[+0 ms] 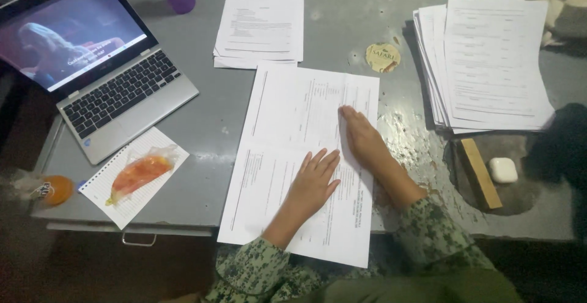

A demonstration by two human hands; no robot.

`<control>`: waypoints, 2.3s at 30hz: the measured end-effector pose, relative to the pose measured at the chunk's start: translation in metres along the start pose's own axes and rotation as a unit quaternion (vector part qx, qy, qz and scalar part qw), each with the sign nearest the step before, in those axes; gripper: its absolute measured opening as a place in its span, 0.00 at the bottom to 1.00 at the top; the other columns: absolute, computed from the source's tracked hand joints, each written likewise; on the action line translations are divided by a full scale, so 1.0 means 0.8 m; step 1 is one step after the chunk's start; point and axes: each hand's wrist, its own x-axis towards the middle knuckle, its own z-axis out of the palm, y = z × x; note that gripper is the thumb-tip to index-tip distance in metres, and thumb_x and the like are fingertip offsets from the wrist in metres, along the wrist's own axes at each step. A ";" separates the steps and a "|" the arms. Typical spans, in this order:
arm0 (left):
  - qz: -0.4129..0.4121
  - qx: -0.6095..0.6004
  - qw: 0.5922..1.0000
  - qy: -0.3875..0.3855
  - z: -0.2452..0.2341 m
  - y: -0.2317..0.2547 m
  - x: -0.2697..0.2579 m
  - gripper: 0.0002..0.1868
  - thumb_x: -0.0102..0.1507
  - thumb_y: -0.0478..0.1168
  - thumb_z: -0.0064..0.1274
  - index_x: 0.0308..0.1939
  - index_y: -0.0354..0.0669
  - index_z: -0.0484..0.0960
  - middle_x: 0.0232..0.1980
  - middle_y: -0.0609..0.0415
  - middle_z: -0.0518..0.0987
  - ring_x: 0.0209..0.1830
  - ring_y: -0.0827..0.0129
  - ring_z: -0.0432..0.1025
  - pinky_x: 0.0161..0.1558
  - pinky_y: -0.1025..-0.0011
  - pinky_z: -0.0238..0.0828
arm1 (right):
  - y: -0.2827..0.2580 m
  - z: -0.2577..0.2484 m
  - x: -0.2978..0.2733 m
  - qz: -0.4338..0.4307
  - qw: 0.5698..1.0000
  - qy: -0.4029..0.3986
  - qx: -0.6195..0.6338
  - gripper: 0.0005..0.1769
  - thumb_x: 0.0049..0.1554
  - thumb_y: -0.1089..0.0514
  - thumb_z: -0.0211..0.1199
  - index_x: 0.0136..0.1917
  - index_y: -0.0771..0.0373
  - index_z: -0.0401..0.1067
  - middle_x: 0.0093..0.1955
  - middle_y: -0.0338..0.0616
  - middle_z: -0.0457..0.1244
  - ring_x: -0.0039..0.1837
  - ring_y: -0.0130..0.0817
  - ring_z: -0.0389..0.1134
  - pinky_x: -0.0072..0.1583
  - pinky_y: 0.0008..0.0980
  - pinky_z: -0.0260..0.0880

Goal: Folding and stacking printed documents on a desk

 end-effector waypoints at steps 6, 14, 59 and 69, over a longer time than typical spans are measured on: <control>0.006 0.003 1.000 0.004 0.002 0.001 0.001 0.29 0.70 0.50 0.44 0.72 0.43 0.66 0.75 0.51 0.65 0.77 0.53 0.56 0.75 0.47 0.47 | 0.055 0.018 0.077 -0.041 0.992 0.065 -0.104 0.26 0.67 0.65 0.45 0.77 0.67 0.59 0.72 0.60 0.61 0.75 0.48 0.60 0.78 0.42 0.54; 0.005 0.012 1.000 0.015 0.000 0.002 0.002 0.25 0.72 0.45 0.39 0.72 0.43 0.66 0.75 0.52 0.65 0.77 0.56 0.56 0.76 0.50 0.45 | 0.027 0.012 0.102 0.074 0.996 -0.034 -0.031 0.31 0.70 0.50 0.40 0.81 0.66 0.50 0.80 0.59 0.51 0.84 0.51 0.44 0.81 0.49 0.31; -0.073 0.029 0.996 0.043 0.022 -0.001 0.077 0.24 0.72 0.44 0.42 0.71 0.42 0.69 0.73 0.51 0.67 0.76 0.55 0.60 0.76 0.49 0.48 | -0.064 -0.030 -0.206 0.122 0.970 -0.026 -0.209 0.34 0.54 0.61 0.50 0.74 0.68 0.63 0.67 0.54 0.66 0.74 0.44 0.62 0.75 0.44 0.59; -0.044 0.077 0.992 0.090 0.043 -0.012 0.073 0.26 0.71 0.45 0.45 0.72 0.41 0.68 0.76 0.55 0.66 0.76 0.60 0.59 0.76 0.53 0.50 | -0.100 -0.032 -0.304 0.103 0.982 -0.078 -0.142 0.38 0.51 0.66 0.50 0.75 0.76 0.55 0.74 0.65 0.58 0.76 0.58 0.57 0.75 0.52 0.55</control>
